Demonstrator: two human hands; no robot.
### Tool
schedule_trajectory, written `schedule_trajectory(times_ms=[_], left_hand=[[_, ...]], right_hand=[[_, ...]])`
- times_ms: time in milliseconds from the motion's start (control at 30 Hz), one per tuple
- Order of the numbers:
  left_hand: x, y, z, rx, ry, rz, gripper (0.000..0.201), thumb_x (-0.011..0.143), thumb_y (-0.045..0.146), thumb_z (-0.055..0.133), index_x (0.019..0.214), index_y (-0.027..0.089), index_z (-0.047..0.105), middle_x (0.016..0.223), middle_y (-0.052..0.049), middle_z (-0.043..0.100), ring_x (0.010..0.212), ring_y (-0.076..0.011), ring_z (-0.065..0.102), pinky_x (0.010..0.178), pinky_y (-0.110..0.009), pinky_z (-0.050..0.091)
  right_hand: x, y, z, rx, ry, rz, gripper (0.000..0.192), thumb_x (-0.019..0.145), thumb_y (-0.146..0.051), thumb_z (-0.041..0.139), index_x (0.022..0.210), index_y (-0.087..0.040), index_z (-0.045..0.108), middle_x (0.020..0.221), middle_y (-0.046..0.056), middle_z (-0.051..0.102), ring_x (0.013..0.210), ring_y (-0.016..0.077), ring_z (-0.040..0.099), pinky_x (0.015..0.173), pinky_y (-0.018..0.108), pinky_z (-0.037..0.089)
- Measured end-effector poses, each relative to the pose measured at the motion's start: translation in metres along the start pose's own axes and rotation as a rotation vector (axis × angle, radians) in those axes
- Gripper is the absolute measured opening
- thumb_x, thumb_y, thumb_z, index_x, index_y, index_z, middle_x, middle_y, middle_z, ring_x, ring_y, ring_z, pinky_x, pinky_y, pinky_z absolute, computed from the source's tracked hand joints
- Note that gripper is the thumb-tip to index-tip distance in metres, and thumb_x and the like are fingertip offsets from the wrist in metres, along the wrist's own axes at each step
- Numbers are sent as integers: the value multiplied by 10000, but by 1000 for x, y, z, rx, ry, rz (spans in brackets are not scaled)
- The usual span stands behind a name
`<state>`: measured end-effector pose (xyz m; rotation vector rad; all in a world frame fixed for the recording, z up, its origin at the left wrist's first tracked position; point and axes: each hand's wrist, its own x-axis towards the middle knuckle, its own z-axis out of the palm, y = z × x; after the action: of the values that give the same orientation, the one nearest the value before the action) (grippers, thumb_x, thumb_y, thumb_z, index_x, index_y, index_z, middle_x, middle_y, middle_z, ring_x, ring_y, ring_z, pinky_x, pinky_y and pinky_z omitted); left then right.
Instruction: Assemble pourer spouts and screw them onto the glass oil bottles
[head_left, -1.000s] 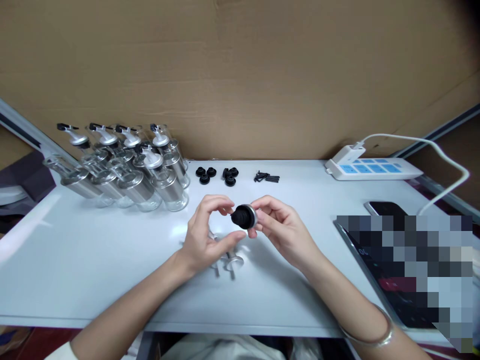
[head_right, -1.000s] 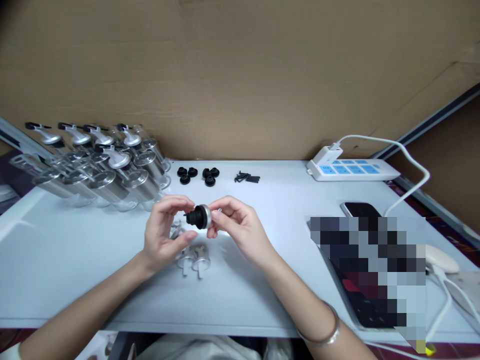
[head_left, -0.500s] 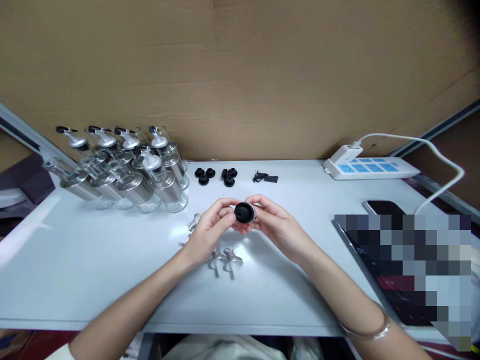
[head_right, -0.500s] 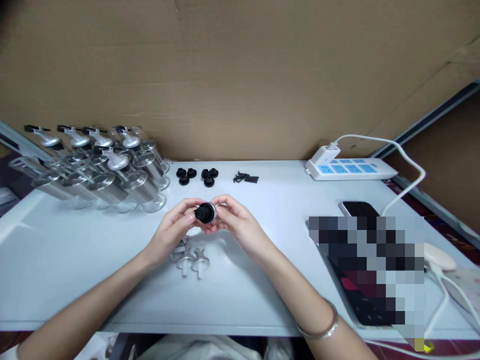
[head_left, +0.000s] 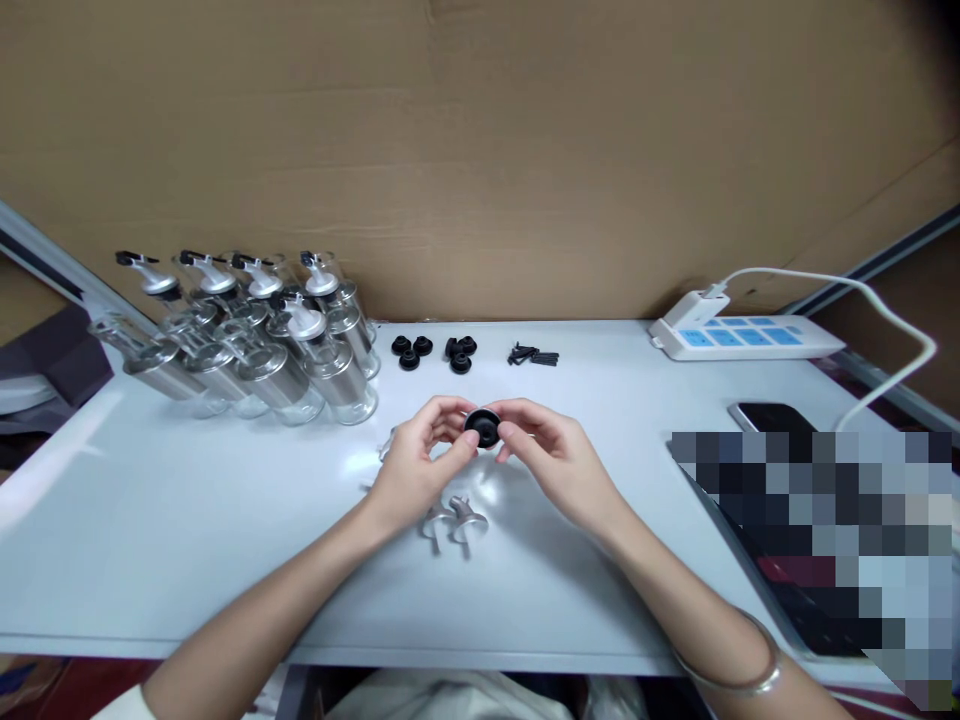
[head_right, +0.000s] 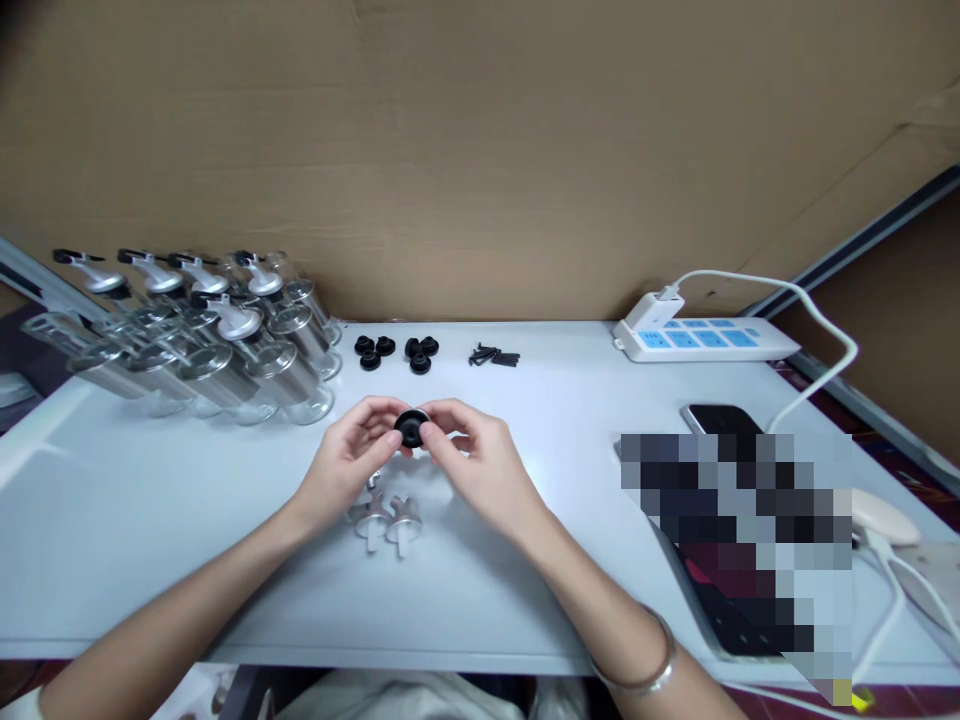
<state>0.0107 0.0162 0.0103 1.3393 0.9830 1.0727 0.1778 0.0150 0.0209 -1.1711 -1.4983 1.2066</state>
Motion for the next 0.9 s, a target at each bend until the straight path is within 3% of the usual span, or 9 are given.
schedule_trajectory(times_ms=[533, 900], left_hand=[[0, 3, 0, 96, -15, 56, 202, 794, 239, 601, 979, 169, 557, 862, -30, 621, 795, -142, 591, 766, -276, 487], [-2, 4, -2, 197, -27, 85, 169, 740, 217, 582, 894, 184, 522, 777, -1, 579, 758, -147, 549, 724, -274, 437]], right_hand=[[-1, 1, -1, 105, -18, -3, 176, 751, -275, 638, 899, -190, 682, 853, 43, 722, 759, 166, 681, 727, 313, 592], [-2, -1, 2, -24, -24, -103, 185, 701, -209, 608, 876, -175, 658, 794, 34, 707, 700, 151, 651, 718, 315, 579]])
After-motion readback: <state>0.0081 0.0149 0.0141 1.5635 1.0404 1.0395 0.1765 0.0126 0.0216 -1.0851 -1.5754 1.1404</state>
